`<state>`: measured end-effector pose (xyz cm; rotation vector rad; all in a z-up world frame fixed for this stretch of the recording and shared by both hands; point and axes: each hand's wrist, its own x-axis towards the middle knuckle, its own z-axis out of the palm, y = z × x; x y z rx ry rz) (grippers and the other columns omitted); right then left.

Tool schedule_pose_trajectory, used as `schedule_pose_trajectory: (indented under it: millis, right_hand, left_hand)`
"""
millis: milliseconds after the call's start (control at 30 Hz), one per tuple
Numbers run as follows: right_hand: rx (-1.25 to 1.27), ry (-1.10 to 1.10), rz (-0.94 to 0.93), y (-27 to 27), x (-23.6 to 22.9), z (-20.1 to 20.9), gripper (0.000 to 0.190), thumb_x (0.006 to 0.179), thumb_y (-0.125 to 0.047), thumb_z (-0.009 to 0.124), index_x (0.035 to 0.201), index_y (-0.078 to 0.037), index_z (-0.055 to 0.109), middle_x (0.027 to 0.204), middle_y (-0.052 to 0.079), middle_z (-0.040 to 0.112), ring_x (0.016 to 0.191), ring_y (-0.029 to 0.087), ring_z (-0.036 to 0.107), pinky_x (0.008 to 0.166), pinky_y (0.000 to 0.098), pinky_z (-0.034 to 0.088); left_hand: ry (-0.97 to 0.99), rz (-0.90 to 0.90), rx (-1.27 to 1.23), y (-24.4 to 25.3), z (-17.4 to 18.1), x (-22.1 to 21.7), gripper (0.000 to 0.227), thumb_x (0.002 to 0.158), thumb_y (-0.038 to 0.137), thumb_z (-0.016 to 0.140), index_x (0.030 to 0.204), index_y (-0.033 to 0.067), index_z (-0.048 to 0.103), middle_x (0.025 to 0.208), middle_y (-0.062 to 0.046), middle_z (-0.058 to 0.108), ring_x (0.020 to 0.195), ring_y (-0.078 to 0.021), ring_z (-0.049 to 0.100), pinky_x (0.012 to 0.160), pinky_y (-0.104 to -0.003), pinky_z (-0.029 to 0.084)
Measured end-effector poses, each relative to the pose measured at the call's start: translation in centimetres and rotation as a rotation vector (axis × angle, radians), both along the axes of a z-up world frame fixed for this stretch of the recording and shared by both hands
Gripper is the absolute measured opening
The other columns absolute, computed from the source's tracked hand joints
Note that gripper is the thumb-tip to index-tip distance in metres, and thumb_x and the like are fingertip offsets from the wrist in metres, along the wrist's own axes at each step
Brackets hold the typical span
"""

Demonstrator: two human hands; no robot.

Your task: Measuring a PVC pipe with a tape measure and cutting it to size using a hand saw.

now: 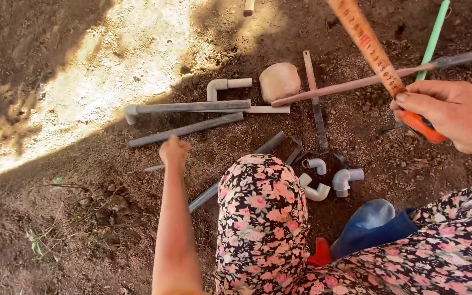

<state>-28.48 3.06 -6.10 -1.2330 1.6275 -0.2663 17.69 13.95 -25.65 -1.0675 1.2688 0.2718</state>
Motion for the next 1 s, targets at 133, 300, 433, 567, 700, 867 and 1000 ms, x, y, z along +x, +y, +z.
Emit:
schedule_pose_trajectory:
  millis: [133, 300, 433, 567, 700, 867, 1000]
  right_hand:
    - [-0.057, 0.157, 0.175, -0.1, -0.7, -1.0, 0.023, 0.099, -0.013, 0.052, 0.111, 0.002, 0.065, 0.097, 0.019, 0.064, 0.083, 0.031, 0.058, 0.076, 0.0457, 0.048]
    - [-0.052, 0.278, 0.276, -0.2, -0.3, -1.0, 0.023, 0.1, -0.02, 0.056, 0.1, -0.003, 0.072, 0.067, 0.018, 0.059, 0.052, 0.027, 0.044, 0.053, 0.0378, 0.036]
    - [-0.035, 0.413, 0.441, 0.0, 1.1, 0.8, 0.024, 0.097, -0.027, 0.053, 0.099, -0.013, 0.073, 0.058, 0.01, 0.064, 0.047, 0.021, 0.049, 0.053, 0.0309, 0.039]
    - [0.023, 0.38, 0.444, 0.5, 1.6, 1.3, 0.023, 0.095, -0.024, 0.051, 0.098, -0.009, 0.07, 0.058, 0.011, 0.059, 0.045, 0.02, 0.047, 0.044, 0.0268, 0.039]
    - [0.026, 0.298, 0.413, 0.4, 1.0, 2.2, 0.023, 0.096, -0.021, 0.053, 0.094, -0.006, 0.071, 0.055, 0.012, 0.057, 0.044, 0.02, 0.044, 0.044, 0.0271, 0.037]
    - [0.103, 0.274, 0.236, 0.4, 1.4, 4.0, 0.033, 0.093, -0.031, 0.053, 0.107, -0.01, 0.073, 0.086, 0.015, 0.07, 0.059, 0.025, 0.051, 0.065, 0.033, 0.039]
    - [0.164, -0.015, 0.065, 0.5, 0.3, 4.2, 0.026, 0.093, -0.017, 0.057, 0.105, 0.0, 0.072, 0.079, 0.021, 0.062, 0.059, 0.028, 0.047, 0.059, 0.0348, 0.037]
  left_hand:
    - [0.509, 1.439, -0.65, 4.0, 8.5, -8.8, 0.038, 0.093, 0.032, 0.042, 0.121, 0.006, 0.043, 0.117, -0.011, 0.051, 0.108, -0.0241, 0.048, 0.096, -0.037, 0.042]
    - [0.606, 2.11, -0.842, 10.2, 5.5, -10.4, 0.063, 0.097, 0.048, 0.028, 0.134, -0.0012, 0.038, 0.132, -0.022, 0.045, 0.127, -0.033, 0.043, 0.11, -0.042, 0.035]
    - [0.662, 2.315, -1.117, 13.8, -5.7, -7.9, 0.057, 0.097, 0.046, 0.035, 0.129, -0.0001, 0.045, 0.12, -0.021, 0.054, 0.118, -0.0324, 0.051, 0.105, -0.038, 0.041]
    - [0.749, 2.491, -1.407, 13.9, -11.9, -6.6, 0.052, 0.097, 0.044, 0.042, 0.124, 0.0009, 0.052, 0.107, -0.02, 0.063, 0.11, -0.0319, 0.059, 0.1, -0.034, 0.048]
    - [1.106, 2.552, -1.509, 3.5, 9.7, -10.3, 0.044, 0.096, 0.038, 0.038, 0.122, 0.0069, 0.056, 0.12, -0.011, 0.065, 0.12, -0.0268, 0.058, 0.105, -0.032, 0.045]
    - [2.159, 2.226, -1.699, -6.2, 19.7, -9.8, 0.063, 0.085, 0.053, 0.041, 0.133, 0.0127, 0.048, 0.067, 0.003, 0.051, 0.062, -0.0118, 0.051, 0.054, -0.023, 0.039]
    - [2.421, 1.813, -1.614, -12.2, 26.3, -13.5, 0.048, 0.088, 0.044, 0.041, 0.116, 0.006, 0.047, 0.07, -0.004, 0.05, 0.062, -0.0153, 0.047, 0.059, -0.029, 0.04]
